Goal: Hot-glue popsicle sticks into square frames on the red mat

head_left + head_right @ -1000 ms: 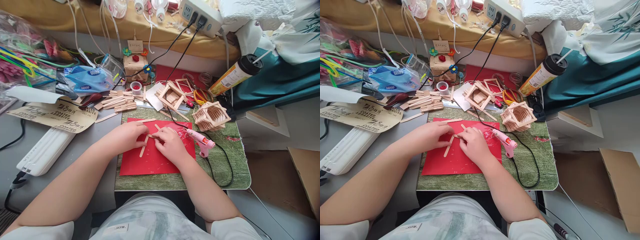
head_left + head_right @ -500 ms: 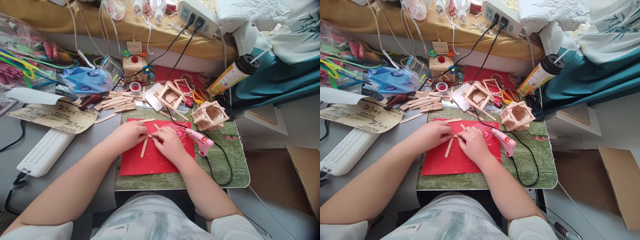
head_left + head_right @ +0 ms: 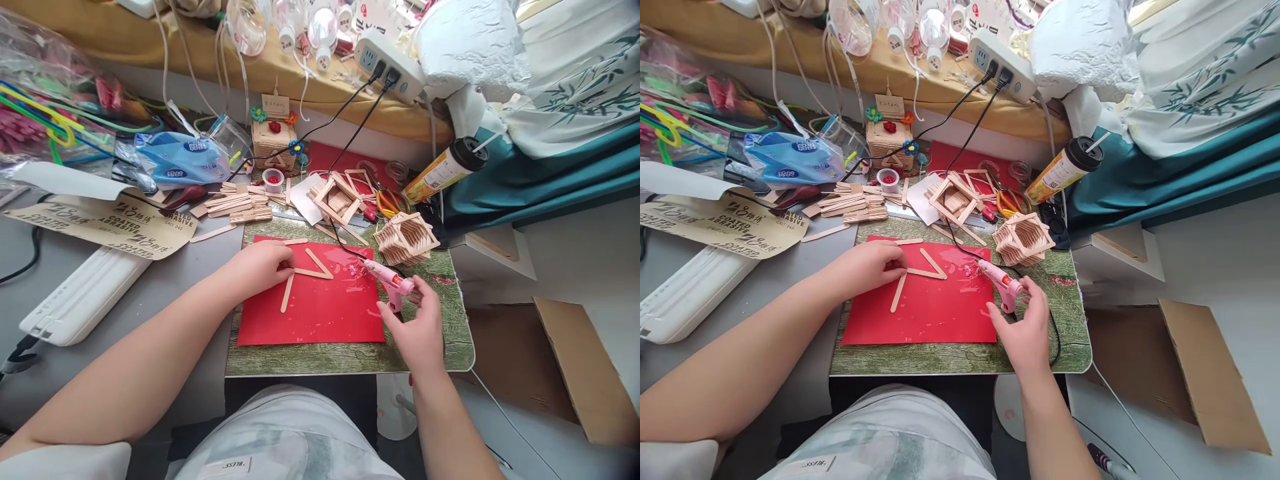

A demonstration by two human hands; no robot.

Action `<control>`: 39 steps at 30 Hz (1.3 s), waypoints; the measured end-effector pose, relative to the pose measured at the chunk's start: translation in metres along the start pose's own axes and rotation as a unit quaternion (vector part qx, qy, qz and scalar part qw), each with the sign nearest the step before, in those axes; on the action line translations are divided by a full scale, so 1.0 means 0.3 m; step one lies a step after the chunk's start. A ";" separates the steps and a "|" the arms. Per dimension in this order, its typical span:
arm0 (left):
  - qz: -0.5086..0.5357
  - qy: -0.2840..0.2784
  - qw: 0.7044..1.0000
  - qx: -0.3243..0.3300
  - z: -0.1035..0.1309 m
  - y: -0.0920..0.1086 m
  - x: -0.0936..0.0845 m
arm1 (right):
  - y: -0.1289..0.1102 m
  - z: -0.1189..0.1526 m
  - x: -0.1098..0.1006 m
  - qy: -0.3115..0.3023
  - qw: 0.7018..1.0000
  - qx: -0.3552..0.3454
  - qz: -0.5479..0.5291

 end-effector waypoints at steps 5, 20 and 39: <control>-0.022 -0.006 1.000 0.009 0.010 0.026 -0.011 | 0.041 -0.017 0.105 -0.127 0.989 0.078 -0.021; -0.080 0.031 0.996 -0.026 0.036 -0.006 -0.107 | -0.205 -0.010 0.149 -0.232 0.946 0.061 -0.219; -0.071 -0.056 0.994 -0.066 0.037 -0.006 -0.026 | -0.407 0.003 0.230 -0.323 0.937 -0.121 -0.059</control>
Point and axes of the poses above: each hand's wrist, its own z-axis away from the middle knuckle, its own x-axis out of the palm, y = z × x, the point moved 6 cm from there along -z, towards the middle knuckle, and after that the axes turned 13 degrees about z, right-handed, at the moved point
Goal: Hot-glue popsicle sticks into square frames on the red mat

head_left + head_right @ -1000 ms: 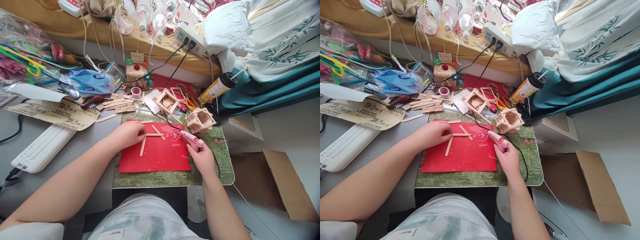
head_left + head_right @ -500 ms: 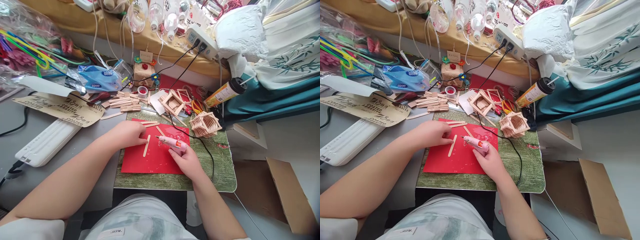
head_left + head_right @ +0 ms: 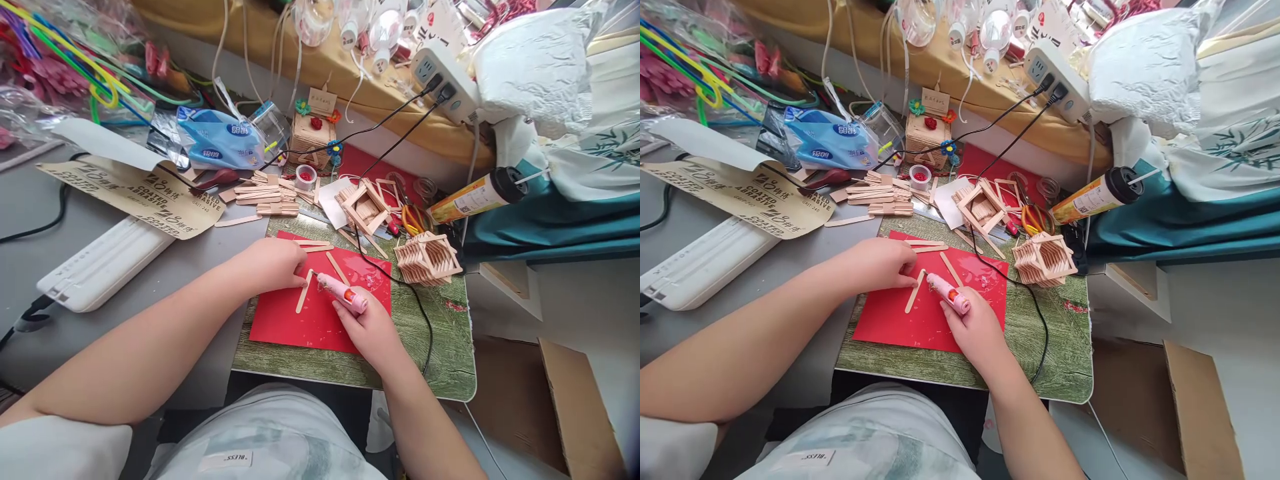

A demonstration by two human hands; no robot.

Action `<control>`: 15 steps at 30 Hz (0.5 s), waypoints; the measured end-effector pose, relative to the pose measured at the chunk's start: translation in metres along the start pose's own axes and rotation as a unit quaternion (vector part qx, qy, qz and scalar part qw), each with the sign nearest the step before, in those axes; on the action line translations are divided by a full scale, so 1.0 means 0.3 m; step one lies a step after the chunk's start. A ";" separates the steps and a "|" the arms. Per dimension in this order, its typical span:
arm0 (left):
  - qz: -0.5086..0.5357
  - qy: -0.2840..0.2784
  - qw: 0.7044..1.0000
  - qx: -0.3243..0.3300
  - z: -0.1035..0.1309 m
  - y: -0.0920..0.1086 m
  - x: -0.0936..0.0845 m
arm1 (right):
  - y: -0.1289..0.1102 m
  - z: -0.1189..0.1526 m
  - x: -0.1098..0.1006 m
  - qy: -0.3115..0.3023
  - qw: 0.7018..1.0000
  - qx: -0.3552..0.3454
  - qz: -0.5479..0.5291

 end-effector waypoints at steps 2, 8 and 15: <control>0.004 0.002 1.000 0.000 0.000 0.003 -0.003 | -0.007 -0.003 -0.004 -0.009 1.000 0.003 0.010; 0.018 0.005 1.000 -0.005 0.000 0.006 -0.006 | -0.011 -0.005 -0.005 -0.009 1.000 0.006 0.008; 0.016 -0.003 1.000 -0.012 -0.004 -0.004 0.002 | 0.001 -0.004 0.007 -0.009 1.000 0.007 0.012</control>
Point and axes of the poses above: each hand's wrist, its own z-axis away from the middle knuckle, its own x-axis out of the palm, y = z × x, the point moved 6 cm from there along -z, towards the middle knuckle, and after that the axes turned 13 degrees about z, right-handed, at the moved point
